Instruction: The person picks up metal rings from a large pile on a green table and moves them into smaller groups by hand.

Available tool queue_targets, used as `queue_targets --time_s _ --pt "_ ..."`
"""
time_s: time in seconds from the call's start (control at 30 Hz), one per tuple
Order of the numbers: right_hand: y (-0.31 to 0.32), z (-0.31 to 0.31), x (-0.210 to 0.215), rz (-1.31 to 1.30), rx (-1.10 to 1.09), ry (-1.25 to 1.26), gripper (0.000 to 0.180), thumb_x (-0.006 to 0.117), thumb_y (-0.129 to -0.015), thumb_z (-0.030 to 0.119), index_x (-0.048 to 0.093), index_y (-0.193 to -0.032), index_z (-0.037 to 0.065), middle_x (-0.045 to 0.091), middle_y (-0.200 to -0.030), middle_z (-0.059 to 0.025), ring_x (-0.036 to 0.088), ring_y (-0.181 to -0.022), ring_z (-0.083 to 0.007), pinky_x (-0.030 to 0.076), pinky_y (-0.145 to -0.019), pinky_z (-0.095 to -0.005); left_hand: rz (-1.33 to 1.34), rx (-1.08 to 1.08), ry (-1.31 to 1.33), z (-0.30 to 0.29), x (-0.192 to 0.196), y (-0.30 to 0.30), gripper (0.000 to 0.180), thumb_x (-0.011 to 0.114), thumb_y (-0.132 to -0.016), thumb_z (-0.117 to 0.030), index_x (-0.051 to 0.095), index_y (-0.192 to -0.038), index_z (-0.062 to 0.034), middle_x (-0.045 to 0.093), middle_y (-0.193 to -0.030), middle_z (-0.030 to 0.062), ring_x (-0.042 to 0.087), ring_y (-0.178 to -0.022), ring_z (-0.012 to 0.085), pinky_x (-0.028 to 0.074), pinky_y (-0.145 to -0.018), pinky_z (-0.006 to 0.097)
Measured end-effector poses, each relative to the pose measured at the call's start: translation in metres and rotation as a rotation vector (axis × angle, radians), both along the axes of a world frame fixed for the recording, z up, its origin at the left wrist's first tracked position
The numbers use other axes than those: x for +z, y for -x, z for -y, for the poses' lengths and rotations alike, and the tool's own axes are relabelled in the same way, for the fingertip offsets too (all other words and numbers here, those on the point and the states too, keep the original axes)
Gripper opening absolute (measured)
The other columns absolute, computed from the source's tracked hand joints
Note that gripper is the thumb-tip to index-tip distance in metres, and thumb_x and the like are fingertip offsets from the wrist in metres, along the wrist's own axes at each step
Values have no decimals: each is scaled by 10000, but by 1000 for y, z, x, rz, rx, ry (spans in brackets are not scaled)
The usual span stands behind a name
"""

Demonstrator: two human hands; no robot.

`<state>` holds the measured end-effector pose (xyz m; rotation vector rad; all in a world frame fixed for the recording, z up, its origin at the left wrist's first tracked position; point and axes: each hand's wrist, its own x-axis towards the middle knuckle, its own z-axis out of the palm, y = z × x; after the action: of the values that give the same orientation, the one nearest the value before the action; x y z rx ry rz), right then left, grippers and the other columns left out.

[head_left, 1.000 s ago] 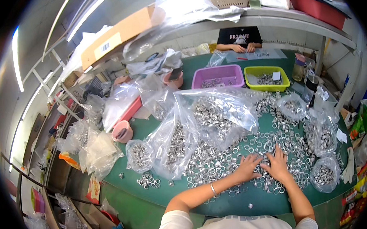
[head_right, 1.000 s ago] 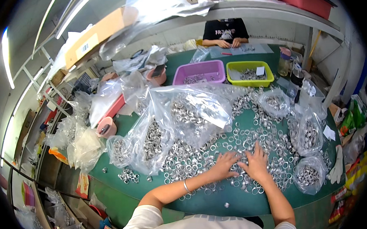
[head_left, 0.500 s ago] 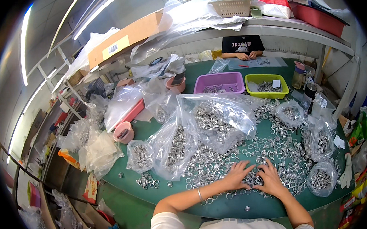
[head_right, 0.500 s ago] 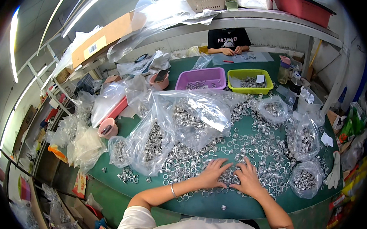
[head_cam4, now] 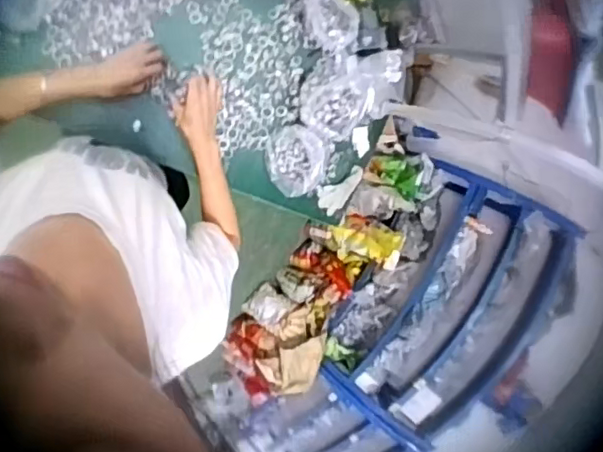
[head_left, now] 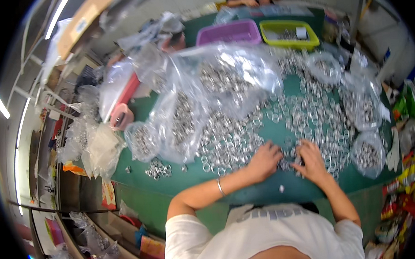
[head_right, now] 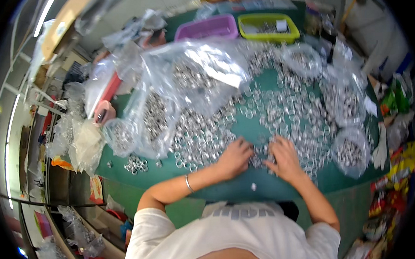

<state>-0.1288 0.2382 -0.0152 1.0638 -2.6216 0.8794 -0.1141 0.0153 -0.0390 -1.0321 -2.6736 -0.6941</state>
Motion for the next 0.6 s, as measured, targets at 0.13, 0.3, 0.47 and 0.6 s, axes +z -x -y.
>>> queue_targets --time_s 0.13,0.3,0.47,0.6 --pt "2 -17 1 28 -162 128 298 742 -657 80 497 -821 41 542 -904 -116 525 -967 -323 389 -833 -408 44 76 -124 6 17 -1 328 618 -585 -17 534 -902 -24 514 -1042 143 468 -988 350 434 -815 426" --pt "4 -33 6 -29 -362 182 155 655 -732 1 511 -786 24 569 -890 -121 526 -916 -300 392 -811 -385 23 334 -395 23 20 7 248 523 -671 99 531 -892 -11 551 -944 144 519 -908 333 433 -809 387" --pt "-1 -28 8 -55 -473 141 179 662 -724 15 565 -874 15 566 -975 -120 517 -952 -307 379 -846 -394 131 433 -463 41 20 9 189 480 -741 125 548 -876 11 546 -923 170 546 -871 347 445 -785 403" --pt "-9 -10 14 3 -349 132 292 697 -707 65 586 -974 22 557 -1067 -117 490 -1074 -316 351 -936 -417 109 420 -488 39 25 8 278 498 -728 111 571 -971 -4 540 -1024 159 526 -964 330 422 -825 394"
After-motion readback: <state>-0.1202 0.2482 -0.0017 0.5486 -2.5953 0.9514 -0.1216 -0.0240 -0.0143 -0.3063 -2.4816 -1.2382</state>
